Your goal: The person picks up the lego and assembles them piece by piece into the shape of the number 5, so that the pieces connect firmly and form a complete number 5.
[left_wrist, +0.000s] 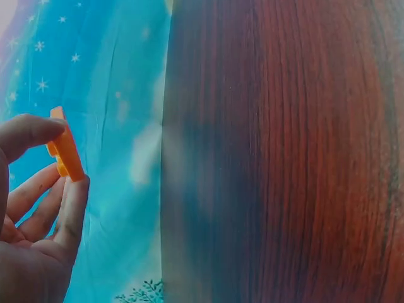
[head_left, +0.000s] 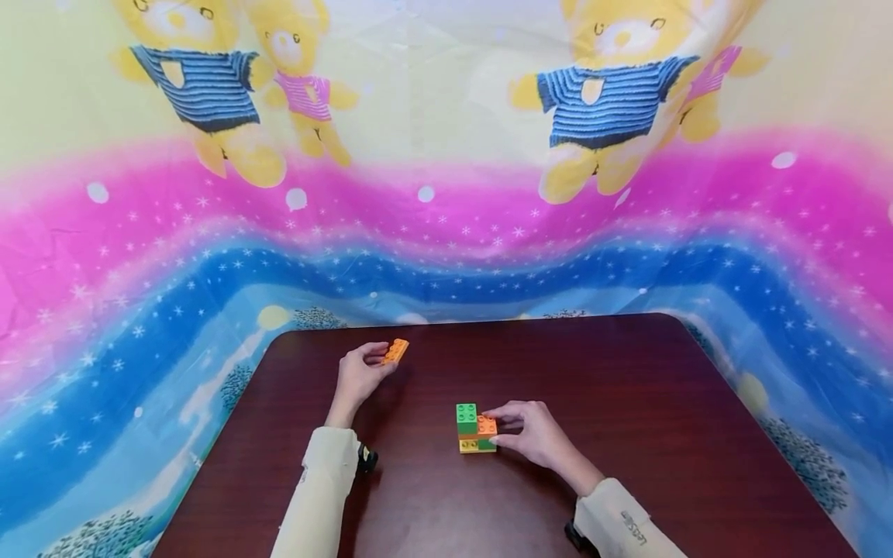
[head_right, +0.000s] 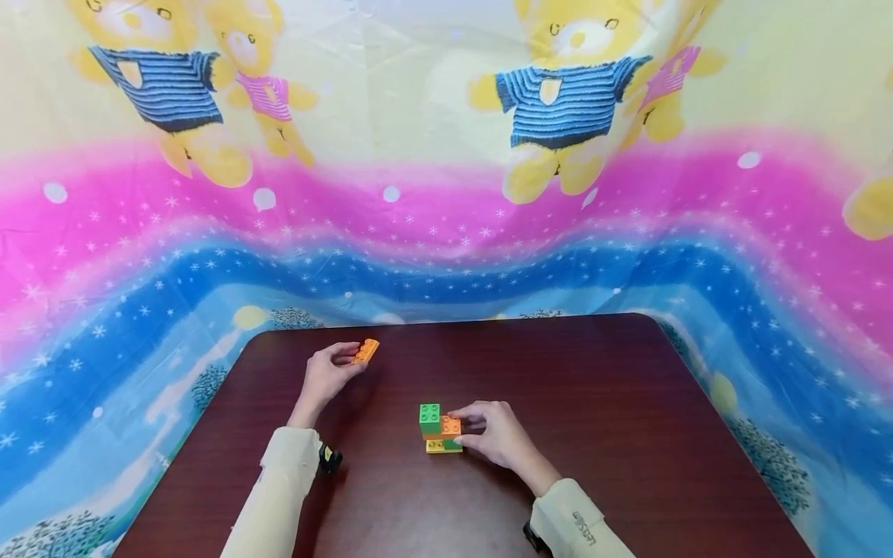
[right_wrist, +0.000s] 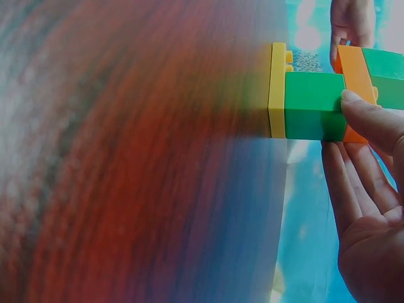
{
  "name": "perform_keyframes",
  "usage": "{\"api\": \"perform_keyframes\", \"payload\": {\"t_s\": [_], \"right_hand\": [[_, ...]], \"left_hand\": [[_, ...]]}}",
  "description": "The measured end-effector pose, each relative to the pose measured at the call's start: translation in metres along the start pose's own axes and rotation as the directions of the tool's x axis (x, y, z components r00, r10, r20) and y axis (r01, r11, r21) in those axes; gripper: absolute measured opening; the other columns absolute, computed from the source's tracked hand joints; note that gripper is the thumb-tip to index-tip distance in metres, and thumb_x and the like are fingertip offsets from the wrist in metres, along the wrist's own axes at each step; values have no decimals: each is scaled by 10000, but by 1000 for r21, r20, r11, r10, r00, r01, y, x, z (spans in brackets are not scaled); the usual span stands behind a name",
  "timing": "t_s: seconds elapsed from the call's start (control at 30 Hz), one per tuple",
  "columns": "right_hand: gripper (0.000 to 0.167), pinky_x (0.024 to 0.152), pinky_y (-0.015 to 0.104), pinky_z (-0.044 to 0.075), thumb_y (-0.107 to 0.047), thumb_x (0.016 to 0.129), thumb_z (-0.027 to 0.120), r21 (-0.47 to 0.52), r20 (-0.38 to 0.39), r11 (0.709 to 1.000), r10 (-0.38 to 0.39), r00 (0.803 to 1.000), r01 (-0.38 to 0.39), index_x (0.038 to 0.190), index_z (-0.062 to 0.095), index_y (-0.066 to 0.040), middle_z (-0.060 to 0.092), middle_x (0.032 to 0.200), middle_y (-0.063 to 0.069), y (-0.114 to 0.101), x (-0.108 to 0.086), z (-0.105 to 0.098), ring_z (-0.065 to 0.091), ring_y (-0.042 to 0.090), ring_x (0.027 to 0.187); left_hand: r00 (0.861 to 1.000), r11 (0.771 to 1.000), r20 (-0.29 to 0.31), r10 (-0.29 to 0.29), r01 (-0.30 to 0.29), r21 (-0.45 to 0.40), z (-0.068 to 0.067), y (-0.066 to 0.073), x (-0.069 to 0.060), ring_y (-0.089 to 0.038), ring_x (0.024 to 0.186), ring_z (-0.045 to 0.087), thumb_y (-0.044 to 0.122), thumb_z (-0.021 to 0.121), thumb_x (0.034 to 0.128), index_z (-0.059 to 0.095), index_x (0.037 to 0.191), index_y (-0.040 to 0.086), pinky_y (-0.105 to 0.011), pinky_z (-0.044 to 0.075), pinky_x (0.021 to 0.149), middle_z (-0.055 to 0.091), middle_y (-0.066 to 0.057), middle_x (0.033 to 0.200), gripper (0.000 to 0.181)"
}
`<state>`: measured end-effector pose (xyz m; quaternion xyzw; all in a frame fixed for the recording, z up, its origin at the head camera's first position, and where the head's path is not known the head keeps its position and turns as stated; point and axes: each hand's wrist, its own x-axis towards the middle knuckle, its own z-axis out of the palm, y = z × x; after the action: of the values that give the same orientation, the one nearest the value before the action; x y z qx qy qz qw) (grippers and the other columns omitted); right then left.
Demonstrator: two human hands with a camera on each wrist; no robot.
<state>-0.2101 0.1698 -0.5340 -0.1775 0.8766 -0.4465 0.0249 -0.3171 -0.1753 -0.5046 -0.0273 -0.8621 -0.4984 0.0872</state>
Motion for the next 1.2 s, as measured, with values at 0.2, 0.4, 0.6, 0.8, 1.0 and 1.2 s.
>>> {"api": "perform_keyframes", "payload": {"t_s": [0.2,0.4,0.6,0.8,1.0,1.2], "right_hand": [[426,842,330,622,-149,828,879,-4,-11,1000,-3,1000,3,1232,771,-231,744,1169,4,-1,-1,1,733,183,1020],[426,841,328,622,-143,826,880,0,-10,1000,-2,1000,2,1228,772,-232,746,1159,2,-1,-1,1,734,177,1015],[423,840,325,622,-133,826,879,9,-12,1000,-1,1000,1,1226,774,-223,748,1161,6,-1,-1,1,735,176,1014],[422,840,317,621,-137,826,879,2,-12,1000,2,1000,-2,1224,773,-230,749,1168,4,0,-1,2,735,172,1015],[424,840,321,621,-139,828,879,1,-9,1000,-8,1000,8,1230,772,-220,749,1159,1,0,-1,1,734,172,1015],[425,847,326,621,-121,822,881,13,-12,1000,-7,1000,7,1226,774,-201,752,1169,16,-1,-2,1,735,180,1021]], "left_hand": [[1000,999,4,28,-28,-16,3,5,-4,-309,1024,754,162,872,836,765,1196,67,-430,607,910,765,-169,1133,387],[998,998,12,56,-56,-6,4,13,-9,-287,1006,757,129,869,833,774,1181,81,-409,613,896,769,-146,1124,363],[995,996,30,91,-91,-6,6,24,-14,-275,1005,742,122,870,832,775,1190,105,-422,610,899,770,-128,1136,371],[992,994,52,111,-111,5,9,31,-19,-241,993,735,142,872,839,775,1200,138,-409,610,893,770,-98,1141,374],[988,990,66,141,-140,-15,11,41,-25,-242,981,739,143,869,842,772,1208,141,-409,613,889,771,-96,1137,378],[982,986,87,169,-168,-14,14,49,-31,-200,944,738,174,870,848,772,1208,166,-407,619,865,771,-54,1114,373]]}}
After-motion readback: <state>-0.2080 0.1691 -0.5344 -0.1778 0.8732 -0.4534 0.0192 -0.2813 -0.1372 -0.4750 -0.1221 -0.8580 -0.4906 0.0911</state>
